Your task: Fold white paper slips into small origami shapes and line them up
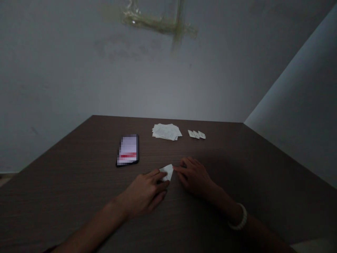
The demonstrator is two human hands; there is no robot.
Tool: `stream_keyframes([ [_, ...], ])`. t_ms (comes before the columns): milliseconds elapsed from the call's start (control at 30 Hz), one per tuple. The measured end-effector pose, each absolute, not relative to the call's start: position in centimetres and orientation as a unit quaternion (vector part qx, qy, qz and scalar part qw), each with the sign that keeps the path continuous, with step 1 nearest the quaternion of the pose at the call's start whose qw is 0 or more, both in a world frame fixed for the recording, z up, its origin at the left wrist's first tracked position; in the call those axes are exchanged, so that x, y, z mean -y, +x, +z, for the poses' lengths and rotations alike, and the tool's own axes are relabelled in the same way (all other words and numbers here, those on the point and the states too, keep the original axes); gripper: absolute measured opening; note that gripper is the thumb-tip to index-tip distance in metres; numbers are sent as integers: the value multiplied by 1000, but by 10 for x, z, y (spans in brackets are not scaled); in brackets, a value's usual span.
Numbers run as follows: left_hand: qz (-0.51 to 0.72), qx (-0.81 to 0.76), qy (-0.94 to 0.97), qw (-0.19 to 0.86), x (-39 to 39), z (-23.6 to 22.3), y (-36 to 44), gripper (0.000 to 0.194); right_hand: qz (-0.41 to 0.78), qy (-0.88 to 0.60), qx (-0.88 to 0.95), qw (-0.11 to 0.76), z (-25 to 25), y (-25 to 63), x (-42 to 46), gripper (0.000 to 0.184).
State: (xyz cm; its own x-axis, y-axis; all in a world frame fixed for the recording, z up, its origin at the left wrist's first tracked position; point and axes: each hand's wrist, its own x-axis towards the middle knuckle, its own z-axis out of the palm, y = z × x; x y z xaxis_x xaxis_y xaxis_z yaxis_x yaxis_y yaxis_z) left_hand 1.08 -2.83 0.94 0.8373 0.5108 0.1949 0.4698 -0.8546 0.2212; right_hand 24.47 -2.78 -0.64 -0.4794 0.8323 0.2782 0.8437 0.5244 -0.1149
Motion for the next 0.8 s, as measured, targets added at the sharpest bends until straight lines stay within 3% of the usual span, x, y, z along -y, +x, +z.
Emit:
stream_keyframes([
  [267, 176, -261, 938, 145, 21, 5, 9, 24, 38, -472, 858, 200, -5, 241, 14, 19],
  [433, 181, -280, 931, 148, 16, -3, 10, 24, 68, -428, 883, 181, -8, 236, -1, 25],
  [800, 252, -371, 887, 111, -3, -17, 11, 13, 113, -440, 862, 224, -10, 230, -3, 23],
])
